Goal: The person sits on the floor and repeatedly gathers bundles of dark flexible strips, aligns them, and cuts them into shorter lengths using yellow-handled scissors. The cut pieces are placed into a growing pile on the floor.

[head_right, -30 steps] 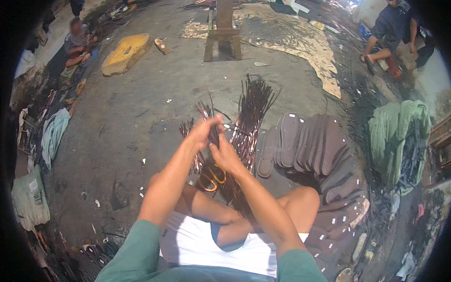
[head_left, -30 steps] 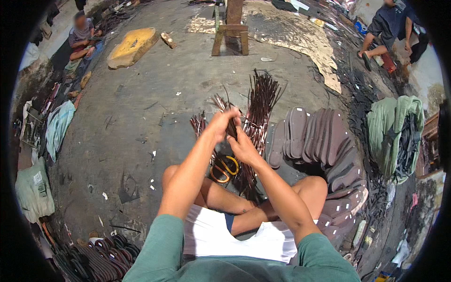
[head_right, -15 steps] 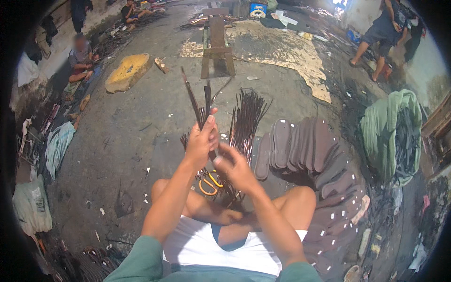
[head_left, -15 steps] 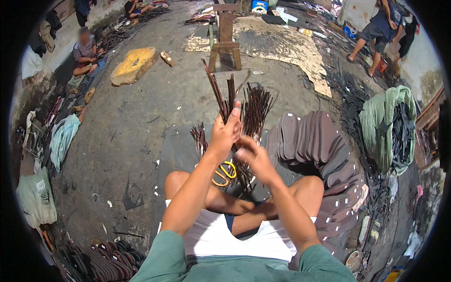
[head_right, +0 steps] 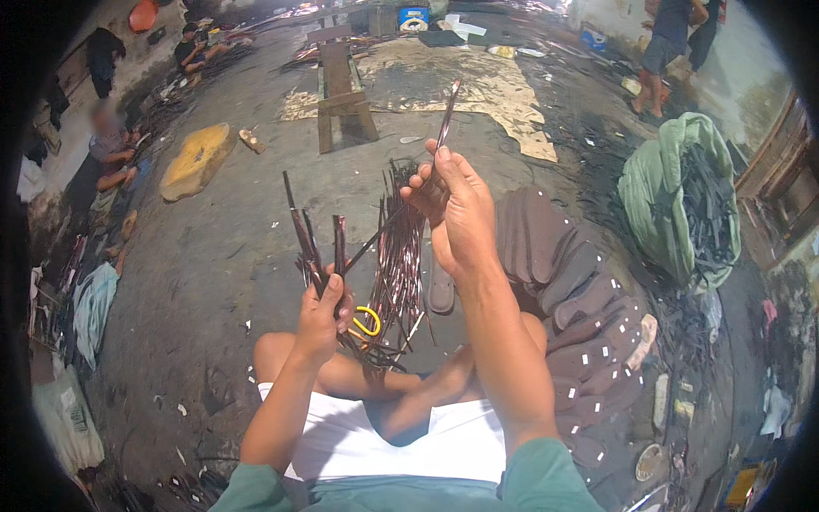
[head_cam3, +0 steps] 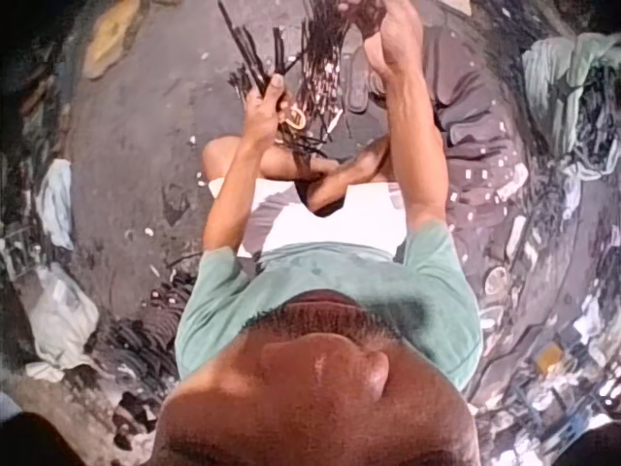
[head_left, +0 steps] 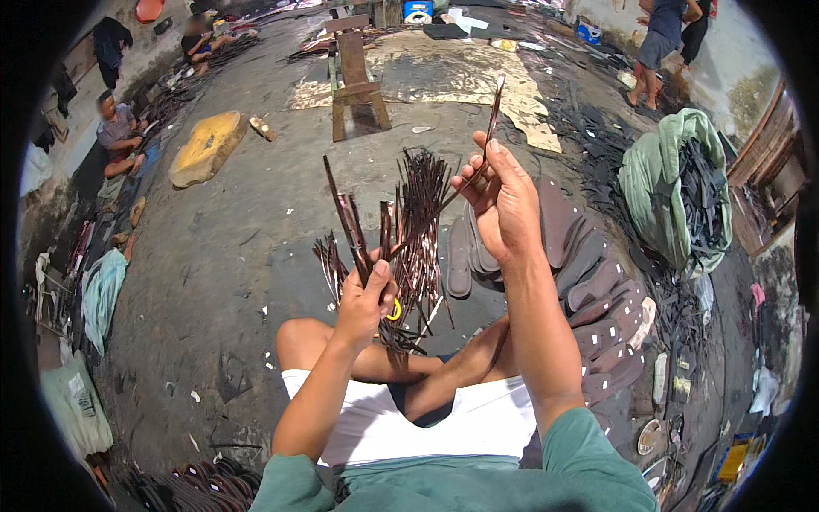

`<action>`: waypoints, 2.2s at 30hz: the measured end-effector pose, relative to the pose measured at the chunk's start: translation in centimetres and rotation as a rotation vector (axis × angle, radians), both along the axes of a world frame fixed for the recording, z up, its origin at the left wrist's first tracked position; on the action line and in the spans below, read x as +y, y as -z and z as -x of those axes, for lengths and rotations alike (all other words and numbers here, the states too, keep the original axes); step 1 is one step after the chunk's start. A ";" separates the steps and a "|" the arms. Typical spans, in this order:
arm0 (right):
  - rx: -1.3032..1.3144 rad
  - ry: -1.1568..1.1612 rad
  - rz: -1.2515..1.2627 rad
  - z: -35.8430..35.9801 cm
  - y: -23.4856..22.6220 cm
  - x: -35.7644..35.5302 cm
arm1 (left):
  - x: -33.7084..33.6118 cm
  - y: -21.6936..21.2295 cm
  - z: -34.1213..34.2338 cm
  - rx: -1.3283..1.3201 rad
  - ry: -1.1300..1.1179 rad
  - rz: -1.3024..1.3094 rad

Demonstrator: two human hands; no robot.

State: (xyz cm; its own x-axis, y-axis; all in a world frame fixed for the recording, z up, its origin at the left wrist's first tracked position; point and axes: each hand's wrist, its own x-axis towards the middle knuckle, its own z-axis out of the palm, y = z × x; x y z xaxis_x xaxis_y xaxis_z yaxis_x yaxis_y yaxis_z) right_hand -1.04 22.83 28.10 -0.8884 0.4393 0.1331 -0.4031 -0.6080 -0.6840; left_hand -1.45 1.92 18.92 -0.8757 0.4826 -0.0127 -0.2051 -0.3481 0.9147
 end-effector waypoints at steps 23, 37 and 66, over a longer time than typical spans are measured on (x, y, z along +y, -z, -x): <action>0.211 0.537 -0.313 -7.3 -7.1 7.6 | -3.0 -1.7 3.9 -0.015 -0.303 -0.009; 0.273 0.608 -0.426 -8.2 -10.7 3.1 | -4.1 -5.1 6.3 0.246 -0.409 0.099; -0.112 -0.030 -0.525 -2.0 -0.9 -6.2 | 0.1 -9.2 2.7 0.298 0.014 0.227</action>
